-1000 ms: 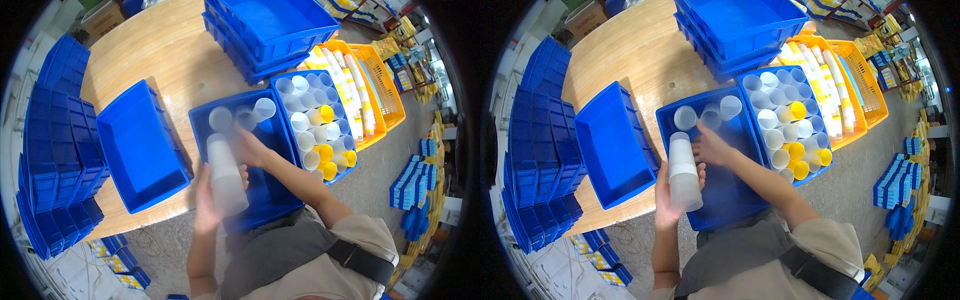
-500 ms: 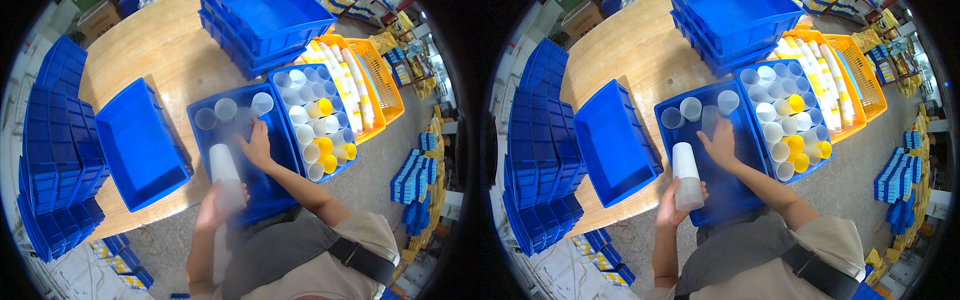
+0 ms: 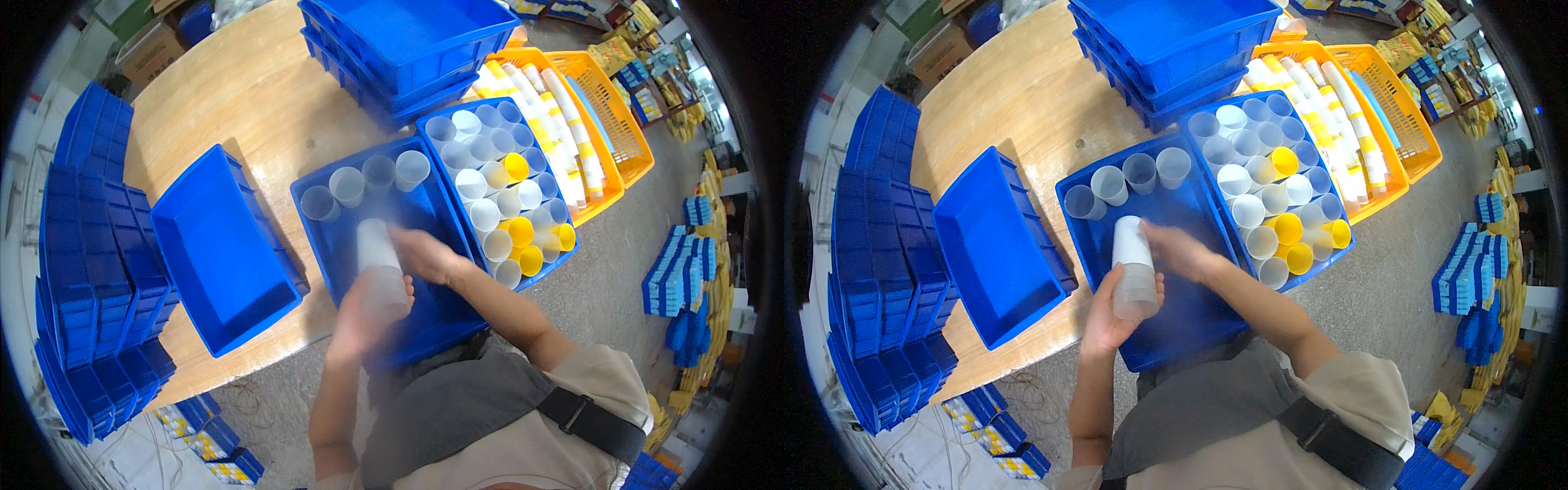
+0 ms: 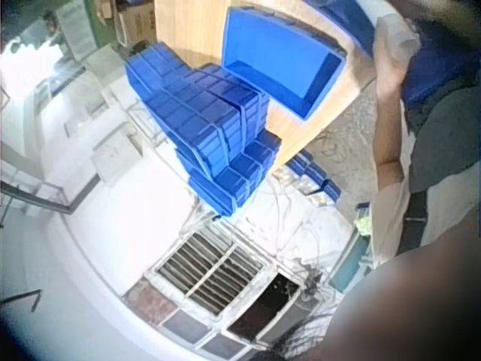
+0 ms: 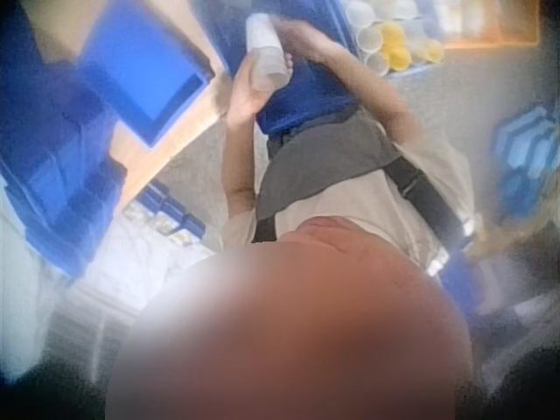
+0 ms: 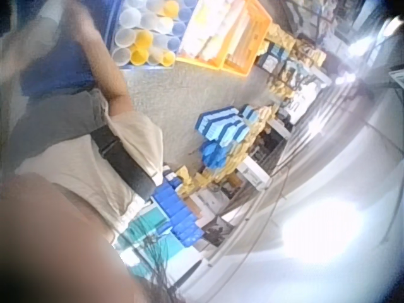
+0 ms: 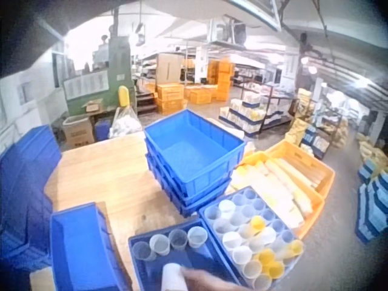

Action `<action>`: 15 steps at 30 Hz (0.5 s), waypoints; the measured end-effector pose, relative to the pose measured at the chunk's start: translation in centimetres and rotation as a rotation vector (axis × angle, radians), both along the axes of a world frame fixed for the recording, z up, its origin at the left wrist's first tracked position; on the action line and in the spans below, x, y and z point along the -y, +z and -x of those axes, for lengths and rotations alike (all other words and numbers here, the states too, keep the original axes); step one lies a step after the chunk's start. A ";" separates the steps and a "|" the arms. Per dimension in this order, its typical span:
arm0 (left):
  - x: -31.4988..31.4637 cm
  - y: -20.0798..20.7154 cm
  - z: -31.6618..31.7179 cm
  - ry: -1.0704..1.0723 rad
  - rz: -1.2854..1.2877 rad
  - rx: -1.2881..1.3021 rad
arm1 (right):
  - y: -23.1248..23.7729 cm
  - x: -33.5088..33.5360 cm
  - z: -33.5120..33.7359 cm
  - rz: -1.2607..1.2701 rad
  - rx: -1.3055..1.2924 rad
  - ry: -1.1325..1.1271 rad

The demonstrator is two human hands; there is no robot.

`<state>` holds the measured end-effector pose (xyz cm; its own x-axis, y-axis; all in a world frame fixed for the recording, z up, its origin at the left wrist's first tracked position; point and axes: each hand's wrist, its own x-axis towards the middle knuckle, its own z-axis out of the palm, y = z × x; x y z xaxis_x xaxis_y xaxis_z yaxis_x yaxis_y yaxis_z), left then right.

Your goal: The person repeatedly picks up blue trays filled with small white and yellow plastic containers, scans them with a handheld green device, and places the trays on a conveyor. They also transfer stacks of white and yellow containers from yellow baskets into blue trays on a table.

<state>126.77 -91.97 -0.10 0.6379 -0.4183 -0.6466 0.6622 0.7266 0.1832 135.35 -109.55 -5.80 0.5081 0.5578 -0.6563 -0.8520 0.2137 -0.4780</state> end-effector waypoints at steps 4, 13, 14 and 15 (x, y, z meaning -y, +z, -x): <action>0.8 1.0 0.0 -0.093 0.009 0.022 | -1.6 1.2 -0.5 0.345 0.555 0.062; 1.0 1.7 -0.3 0.008 0.196 -0.080 | 1.4 0.5 0.8 -0.237 -0.096 -0.012; 0.8 1.6 -0.4 0.082 0.313 -0.136 | 1.5 -0.1 0.8 -0.154 0.068 -0.072; 0.5 1.6 -0.4 0.046 0.237 -0.123 | 1.2 -0.5 0.2 -0.110 0.214 -0.090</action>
<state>127.14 -92.44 1.52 0.5824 -0.5392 -0.6083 0.6340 0.7696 -0.0752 135.15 -109.08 -4.64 0.6797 0.5661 -0.4664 -0.7091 0.3444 -0.6153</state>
